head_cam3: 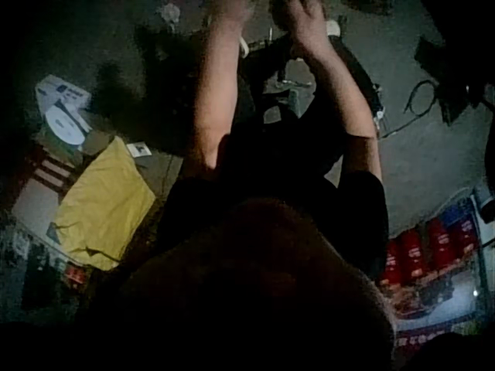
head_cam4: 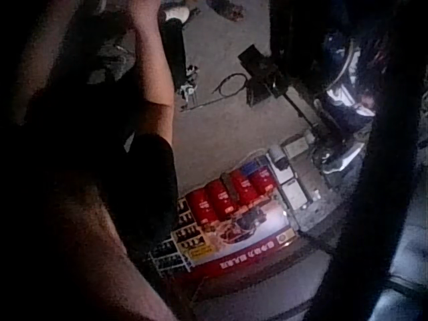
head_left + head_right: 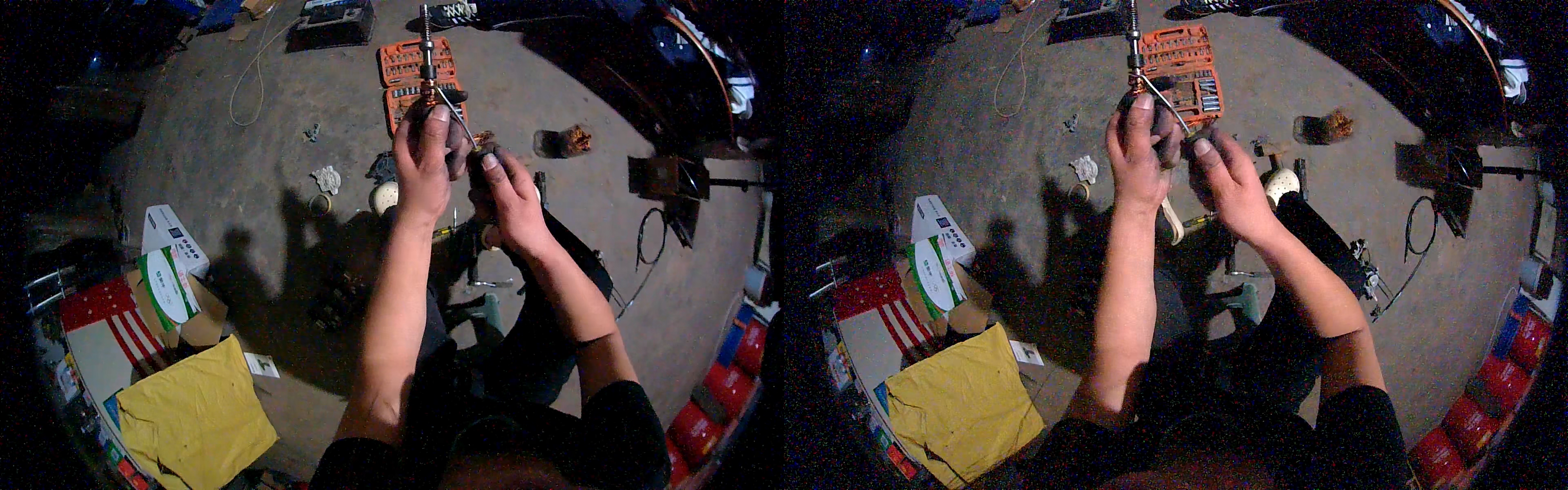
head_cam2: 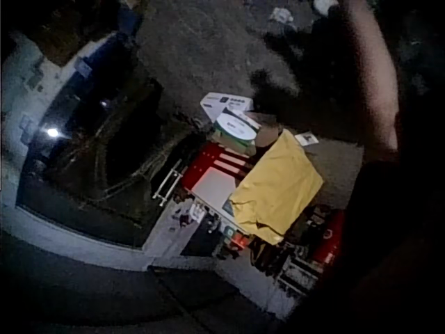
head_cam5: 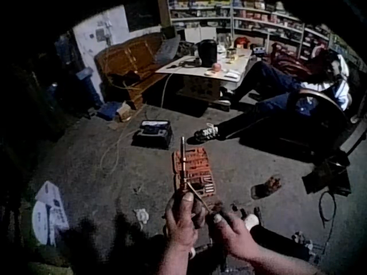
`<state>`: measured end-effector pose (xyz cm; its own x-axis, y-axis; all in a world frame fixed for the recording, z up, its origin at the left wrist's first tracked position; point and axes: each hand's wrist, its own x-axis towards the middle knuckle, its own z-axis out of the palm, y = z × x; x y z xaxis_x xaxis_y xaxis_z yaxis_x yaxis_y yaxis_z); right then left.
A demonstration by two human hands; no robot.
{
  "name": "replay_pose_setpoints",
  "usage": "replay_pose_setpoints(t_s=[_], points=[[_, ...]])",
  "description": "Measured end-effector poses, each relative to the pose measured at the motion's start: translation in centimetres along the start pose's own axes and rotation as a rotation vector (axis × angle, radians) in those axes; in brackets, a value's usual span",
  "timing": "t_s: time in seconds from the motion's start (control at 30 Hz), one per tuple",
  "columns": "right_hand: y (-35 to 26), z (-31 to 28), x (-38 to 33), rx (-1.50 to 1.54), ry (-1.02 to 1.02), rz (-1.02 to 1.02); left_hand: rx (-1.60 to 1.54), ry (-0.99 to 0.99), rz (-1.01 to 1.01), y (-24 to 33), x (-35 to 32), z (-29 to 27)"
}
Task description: The person sits on a stool in a workshop and assembles a mechanical component, likely a starter motor. They use a screwdriver to tighten screws on a copper-wound assembly and attach a metal ring. The person handles the component with both hands, adjusting parts and using tools to secure them.
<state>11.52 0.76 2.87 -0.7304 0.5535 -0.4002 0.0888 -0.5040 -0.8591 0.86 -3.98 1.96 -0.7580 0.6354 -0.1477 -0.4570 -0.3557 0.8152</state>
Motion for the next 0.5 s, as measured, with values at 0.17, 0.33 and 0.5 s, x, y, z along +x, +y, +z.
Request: replay_pose_setpoints(t_s=[0.17, 0.33, 0.5], points=[[-1.4, 0.8, 0.1, -0.014, 0.022, 0.085, -0.022, 0.103, -0.023, 0.6, 0.2, 0.4], [0.2, -0.5, 1.2, -0.369, 0.08, -0.272, -0.06, 0.019, -0.018, 0.1, 0.8, -0.6], [0.3, -0.6, 1.0, -0.415, 0.086, -0.342, 0.035, 0.045, 0.1, 0.5, 0.5, -0.5]])
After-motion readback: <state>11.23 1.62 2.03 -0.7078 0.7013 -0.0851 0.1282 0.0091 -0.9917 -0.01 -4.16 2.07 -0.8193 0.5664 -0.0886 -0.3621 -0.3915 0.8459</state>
